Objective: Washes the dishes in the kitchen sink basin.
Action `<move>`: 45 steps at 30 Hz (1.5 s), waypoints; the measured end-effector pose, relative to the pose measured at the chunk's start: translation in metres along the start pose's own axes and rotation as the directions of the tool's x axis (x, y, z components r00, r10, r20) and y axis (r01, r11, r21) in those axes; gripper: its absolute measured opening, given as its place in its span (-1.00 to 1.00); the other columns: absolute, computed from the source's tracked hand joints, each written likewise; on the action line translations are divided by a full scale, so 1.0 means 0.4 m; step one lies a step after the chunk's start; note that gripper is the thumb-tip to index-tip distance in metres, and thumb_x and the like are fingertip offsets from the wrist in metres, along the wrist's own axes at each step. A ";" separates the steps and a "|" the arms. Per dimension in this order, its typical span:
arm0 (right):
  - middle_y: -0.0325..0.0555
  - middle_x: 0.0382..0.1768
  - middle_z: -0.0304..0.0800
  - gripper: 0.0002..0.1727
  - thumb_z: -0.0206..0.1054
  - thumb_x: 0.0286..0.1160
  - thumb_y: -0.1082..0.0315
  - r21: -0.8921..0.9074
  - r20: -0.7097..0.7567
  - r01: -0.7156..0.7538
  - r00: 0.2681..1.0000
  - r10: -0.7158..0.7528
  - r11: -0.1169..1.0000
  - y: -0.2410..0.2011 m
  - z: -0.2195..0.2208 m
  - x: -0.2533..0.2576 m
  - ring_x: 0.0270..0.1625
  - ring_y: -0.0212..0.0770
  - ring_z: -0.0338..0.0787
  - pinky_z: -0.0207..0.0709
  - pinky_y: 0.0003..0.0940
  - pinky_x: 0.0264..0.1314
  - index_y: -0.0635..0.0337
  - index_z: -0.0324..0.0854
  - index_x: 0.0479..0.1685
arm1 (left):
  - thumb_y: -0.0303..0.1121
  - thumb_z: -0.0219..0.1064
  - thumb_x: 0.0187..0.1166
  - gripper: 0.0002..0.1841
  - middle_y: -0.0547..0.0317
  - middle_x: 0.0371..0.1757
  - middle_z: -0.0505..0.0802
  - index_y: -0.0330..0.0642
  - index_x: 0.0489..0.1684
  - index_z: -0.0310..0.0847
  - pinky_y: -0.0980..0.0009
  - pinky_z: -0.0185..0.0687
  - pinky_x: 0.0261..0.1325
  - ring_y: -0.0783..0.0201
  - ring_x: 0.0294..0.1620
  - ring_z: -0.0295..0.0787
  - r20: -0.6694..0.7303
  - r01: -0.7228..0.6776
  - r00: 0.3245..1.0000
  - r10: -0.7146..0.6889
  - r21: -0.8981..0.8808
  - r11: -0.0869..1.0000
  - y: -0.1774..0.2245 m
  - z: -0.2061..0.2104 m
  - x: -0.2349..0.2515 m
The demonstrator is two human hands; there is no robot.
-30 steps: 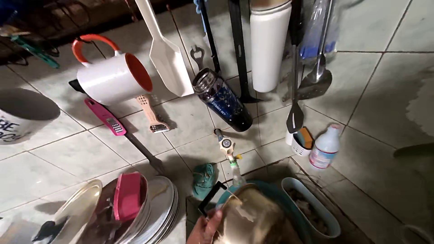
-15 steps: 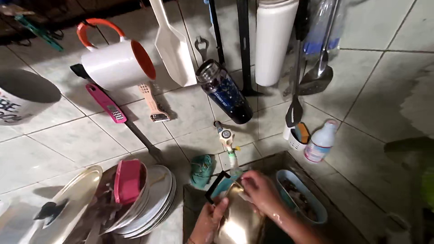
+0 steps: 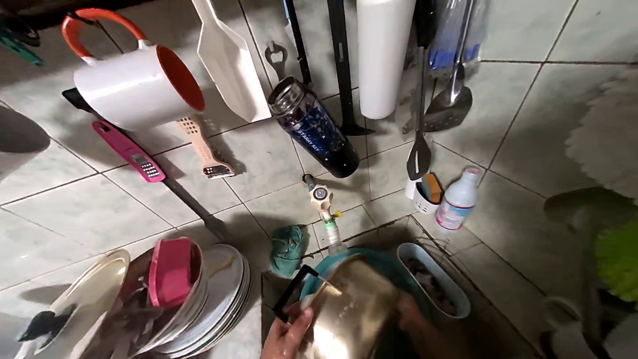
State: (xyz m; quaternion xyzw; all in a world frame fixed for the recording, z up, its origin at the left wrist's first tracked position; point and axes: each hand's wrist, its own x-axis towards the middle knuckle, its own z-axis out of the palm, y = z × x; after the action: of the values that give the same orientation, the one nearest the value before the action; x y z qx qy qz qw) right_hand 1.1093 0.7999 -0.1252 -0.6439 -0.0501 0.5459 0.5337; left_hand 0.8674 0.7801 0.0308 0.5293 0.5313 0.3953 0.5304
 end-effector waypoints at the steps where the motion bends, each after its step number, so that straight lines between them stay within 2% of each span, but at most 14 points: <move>1: 0.06 -0.06 0.67 -0.60 -0.07 0.91 0.21 0.035 -0.025 -0.026 0.999 0.027 0.999 0.017 -0.001 0.002 -0.11 -0.16 0.67 0.59 -0.18 -0.08 0.34 0.53 0.24 | -0.45 0.17 0.65 -0.82 0.41 -0.28 0.82 -0.32 0.03 0.60 0.53 0.76 -0.07 0.61 -0.27 0.77 0.023 0.005 1.000 -0.005 0.001 1.000 -0.002 -0.006 0.009; 3: 0.28 0.38 0.58 -0.51 -0.12 0.93 0.20 0.003 -0.019 -0.009 1.000 0.009 1.000 0.041 -0.008 0.006 0.33 0.03 0.63 0.52 -0.01 0.37 0.41 0.39 0.54 | -0.44 0.22 0.62 -0.86 0.40 -0.32 0.81 -0.29 -0.04 0.64 0.50 0.75 -0.10 0.57 -0.31 0.75 0.063 0.015 0.998 -0.016 0.017 1.000 -0.010 -0.015 0.030; 5: 0.33 0.50 0.50 -0.50 -0.12 0.92 0.24 0.000 0.010 0.088 0.996 -0.088 0.996 0.060 -0.006 0.028 0.49 0.10 0.56 0.44 0.04 0.53 0.42 0.33 0.60 | -0.42 0.26 0.60 -0.86 0.38 -0.34 0.82 -0.26 -0.06 0.67 0.49 0.74 -0.15 0.54 -0.34 0.75 0.086 0.023 0.996 -0.026 0.044 0.999 -0.013 -0.021 0.048; 8: -0.12 -0.15 0.86 -0.60 -0.14 0.85 0.23 0.382 0.136 0.100 0.977 -0.163 0.919 -0.005 0.025 0.082 -0.14 -0.25 0.85 0.76 -0.24 -0.13 0.18 0.63 0.08 | -0.39 0.26 0.61 -0.84 0.37 -0.35 0.83 -0.21 -0.06 0.71 0.51 0.72 -0.25 0.52 -0.39 0.74 0.101 0.047 0.994 -0.052 0.050 0.998 -0.015 -0.032 0.075; 10: -0.19 -0.31 0.82 -0.58 -0.16 0.86 0.13 0.431 0.291 -0.013 0.948 -0.125 0.902 -0.118 0.036 0.077 -0.30 -0.28 0.82 0.72 -0.30 -0.31 0.11 0.62 0.00 | -0.34 0.25 0.59 -0.84 0.39 -0.45 0.79 -0.17 -0.10 0.71 0.55 0.63 -0.45 0.53 -0.55 0.66 0.070 0.060 0.996 -0.062 0.033 0.998 -0.018 -0.037 0.091; 15: -0.12 -0.36 0.75 -0.63 -0.18 0.92 0.23 -0.100 0.576 -0.025 0.813 0.079 0.995 -0.406 0.131 -0.157 -0.32 -0.27 0.82 0.72 -0.44 -0.18 0.23 0.48 -0.12 | -0.34 0.31 0.57 -0.85 0.37 -0.39 0.79 -0.19 -0.07 0.70 0.52 0.66 -0.29 0.52 -0.44 0.69 0.116 0.067 0.991 -0.070 0.029 0.997 -0.018 -0.015 0.114; 19: -0.11 -0.09 0.82 -0.62 -0.15 0.91 0.30 -0.492 0.761 0.261 0.592 0.265 0.831 -0.440 0.210 -0.292 -0.07 -0.28 0.86 0.72 -0.38 0.11 0.31 0.58 0.05 | -0.39 0.33 0.56 -0.87 0.34 -0.34 0.79 -0.22 -0.09 0.68 0.51 0.68 -0.21 0.51 -0.36 0.71 0.152 0.087 0.985 -0.085 -0.011 0.996 -0.011 0.013 0.132; 24: 0.04 0.33 0.66 -0.64 0.05 0.86 0.31 -0.590 0.805 0.688 0.538 0.250 0.422 -0.430 0.280 -0.376 0.27 -0.26 0.65 0.46 -0.29 0.38 0.26 0.59 0.40 | -0.41 0.34 0.54 -0.81 0.26 -0.21 0.83 -0.29 0.00 0.66 0.43 0.71 0.01 0.47 -0.16 0.77 0.158 0.093 0.983 -0.097 0.031 0.995 -0.003 0.006 0.152; 27: 0.05 0.21 0.75 -0.67 0.13 0.83 0.30 -0.488 0.858 0.755 0.506 0.084 0.438 -0.428 0.260 -0.357 0.14 -0.19 0.75 0.59 -0.23 0.28 0.23 0.64 0.36 | -0.09 0.24 0.69 -0.59 0.09 -0.10 0.82 -0.34 0.05 0.69 0.26 0.67 0.15 0.35 -0.06 0.75 0.183 0.123 0.969 -0.164 0.214 0.969 -0.024 -0.010 0.164; 30: -0.09 -0.10 0.86 -0.73 0.15 0.80 0.32 -0.252 0.718 0.692 0.602 -0.349 0.676 -0.382 0.187 -0.285 -0.18 -0.28 0.85 0.75 -0.35 -0.09 0.25 0.69 0.19 | -0.07 0.27 0.67 -0.57 0.14 -0.14 0.84 -0.34 0.05 0.69 0.34 0.71 0.11 0.39 -0.09 0.77 0.173 0.143 0.971 -0.165 0.132 0.981 -0.041 -0.031 0.140; 33: -0.02 -0.05 0.81 -0.70 0.14 0.78 0.32 -0.111 0.296 0.607 0.776 -0.557 0.787 -0.282 0.098 -0.181 -0.07 -0.24 0.80 0.67 -0.26 0.02 0.31 0.63 0.23 | -0.19 0.29 0.63 -0.71 0.26 -0.21 0.83 -0.28 -0.03 0.69 0.42 0.71 0.05 0.46 -0.14 0.76 0.112 0.104 0.989 -0.099 -0.041 0.994 -0.063 -0.035 0.104; 37: 0.22 0.22 0.65 -0.54 -0.01 0.86 0.25 -0.193 0.008 0.333 0.941 -0.338 0.923 -0.107 0.006 -0.082 0.15 -0.04 0.69 0.59 -0.06 0.17 0.40 0.40 0.51 | -0.21 0.21 0.63 -0.69 0.20 -0.19 0.83 -0.30 0.01 0.65 0.42 0.76 -0.08 0.41 -0.19 0.79 -0.054 0.099 0.992 -0.111 -0.187 0.977 -0.058 -0.025 0.047; 40: 0.31 0.36 0.59 -0.53 -0.06 0.91 0.27 -0.199 -0.044 0.057 0.997 -0.067 0.978 -0.012 -0.009 -0.046 0.27 0.08 0.65 0.53 0.02 0.27 0.36 0.35 0.60 | -0.30 0.11 0.69 -0.72 0.19 -0.16 0.84 -0.33 0.08 0.59 0.39 0.78 -0.01 0.41 -0.14 0.81 -0.171 0.101 0.975 -0.145 -0.243 0.965 -0.029 -0.032 -0.009; 45: 0.11 0.02 0.62 -0.62 0.00 0.89 0.25 0.031 -0.094 -0.098 0.990 0.101 0.995 0.100 0.008 0.020 -0.05 -0.11 0.62 0.56 -0.15 -0.02 0.38 0.49 0.34 | -0.31 -0.08 0.74 -0.68 0.37 -0.30 0.91 -0.14 -0.13 0.66 0.39 0.82 -0.01 0.48 -0.21 0.86 -0.279 -0.022 0.959 -0.058 -0.276 0.961 -0.026 -0.114 -0.082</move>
State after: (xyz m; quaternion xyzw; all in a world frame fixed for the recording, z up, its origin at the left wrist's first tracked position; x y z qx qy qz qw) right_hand 1.0893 0.7902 -0.1597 -0.6636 0.0148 0.5412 0.5162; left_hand 0.8173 0.7532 0.0312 0.3830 0.5463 0.5326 0.5208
